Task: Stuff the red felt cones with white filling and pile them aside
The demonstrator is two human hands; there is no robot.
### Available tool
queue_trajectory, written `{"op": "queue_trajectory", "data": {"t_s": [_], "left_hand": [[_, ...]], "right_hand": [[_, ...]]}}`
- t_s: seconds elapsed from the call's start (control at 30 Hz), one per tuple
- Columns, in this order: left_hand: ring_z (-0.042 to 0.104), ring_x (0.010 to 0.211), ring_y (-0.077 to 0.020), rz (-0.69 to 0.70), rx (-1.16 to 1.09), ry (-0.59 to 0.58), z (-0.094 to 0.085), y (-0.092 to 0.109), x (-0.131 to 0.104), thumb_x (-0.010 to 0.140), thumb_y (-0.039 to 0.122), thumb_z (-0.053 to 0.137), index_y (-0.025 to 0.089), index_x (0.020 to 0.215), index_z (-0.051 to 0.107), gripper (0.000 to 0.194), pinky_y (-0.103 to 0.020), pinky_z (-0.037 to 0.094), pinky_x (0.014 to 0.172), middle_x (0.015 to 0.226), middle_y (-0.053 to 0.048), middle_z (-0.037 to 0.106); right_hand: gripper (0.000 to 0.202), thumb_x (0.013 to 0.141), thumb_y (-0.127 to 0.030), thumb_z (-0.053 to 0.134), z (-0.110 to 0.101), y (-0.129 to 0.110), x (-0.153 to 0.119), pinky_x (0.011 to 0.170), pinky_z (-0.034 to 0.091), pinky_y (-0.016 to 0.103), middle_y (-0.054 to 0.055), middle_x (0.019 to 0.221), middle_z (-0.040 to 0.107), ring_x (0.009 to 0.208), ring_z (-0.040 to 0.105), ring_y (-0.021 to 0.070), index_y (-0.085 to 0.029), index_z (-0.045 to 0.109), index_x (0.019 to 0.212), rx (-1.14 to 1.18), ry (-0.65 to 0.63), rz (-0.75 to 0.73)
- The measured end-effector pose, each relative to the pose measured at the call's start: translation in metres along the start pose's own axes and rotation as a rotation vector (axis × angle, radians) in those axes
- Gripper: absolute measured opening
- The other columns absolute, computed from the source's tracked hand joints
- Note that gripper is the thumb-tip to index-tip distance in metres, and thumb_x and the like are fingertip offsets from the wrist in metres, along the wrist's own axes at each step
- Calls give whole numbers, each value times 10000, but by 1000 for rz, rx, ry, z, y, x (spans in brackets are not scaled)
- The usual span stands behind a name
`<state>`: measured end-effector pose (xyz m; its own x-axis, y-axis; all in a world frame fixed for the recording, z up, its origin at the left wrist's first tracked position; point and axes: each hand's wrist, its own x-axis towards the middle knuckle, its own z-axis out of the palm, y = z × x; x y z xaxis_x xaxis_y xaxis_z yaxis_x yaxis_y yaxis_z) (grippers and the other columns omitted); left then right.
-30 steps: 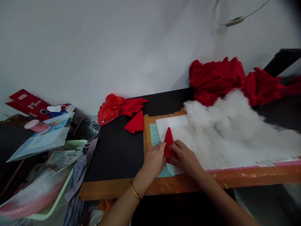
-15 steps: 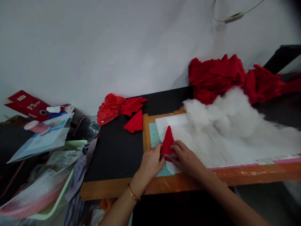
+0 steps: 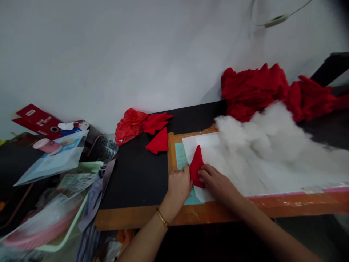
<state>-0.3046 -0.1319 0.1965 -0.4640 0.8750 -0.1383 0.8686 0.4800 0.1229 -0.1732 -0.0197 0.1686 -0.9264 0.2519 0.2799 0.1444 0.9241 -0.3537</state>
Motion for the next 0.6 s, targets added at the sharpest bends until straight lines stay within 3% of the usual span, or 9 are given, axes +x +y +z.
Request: {"op": "queue_trajectory", "data": {"t_s": [0.07,0.13,0.27,0.4,0.5,0.6], "left_hand": [[666,832,-271,16,-57,4,-5,-6,-3,839,214,550,170,1063,525,230,-368,501,735,899,-103,692],[628,945,-268,79,-144,84,-10,-14,-10,830,204,567,176,1128,499,307,-381,494,811,1020,-107,655],[516,1105,-250,295,-287,216,-17,-21,-18,842,170,558,207,1198,471,368,-404,442,954,1185,-94,538],[537,1006,-214,382,-269,126,-7,-11,-6,845,86,496,197,1056,541,242,-349,480,879,1097,-75,535],[546,936,-208,389,-202,79,1,-8,2,848,48,438,186,936,562,206,-340,489,829,1013,-68,562],[535,965,-221,417,-189,76,-4,-11,-1,839,61,456,184,961,584,215,-357,482,854,1008,-71,573]], "right_hand": [[408,801,33,418,-7,0,-5,858,525,377,108,1152,544,1048,561,237,-198,520,1120,53,3,-34],[442,820,-10,456,-14,1,-11,923,511,395,120,1242,509,1127,538,245,-198,485,1219,106,3,-41],[316,885,-129,509,-13,4,-16,850,543,377,120,1243,513,1084,562,239,-206,509,1192,105,48,-8],[165,865,-52,497,3,3,-12,684,539,302,74,970,572,850,586,201,-195,564,912,30,68,24],[210,828,1,488,9,-1,-10,681,531,309,66,925,581,816,571,204,-188,563,881,1,47,-11],[235,813,17,480,2,-1,-12,738,536,347,81,942,588,835,574,214,-172,583,909,28,18,-23]]}}
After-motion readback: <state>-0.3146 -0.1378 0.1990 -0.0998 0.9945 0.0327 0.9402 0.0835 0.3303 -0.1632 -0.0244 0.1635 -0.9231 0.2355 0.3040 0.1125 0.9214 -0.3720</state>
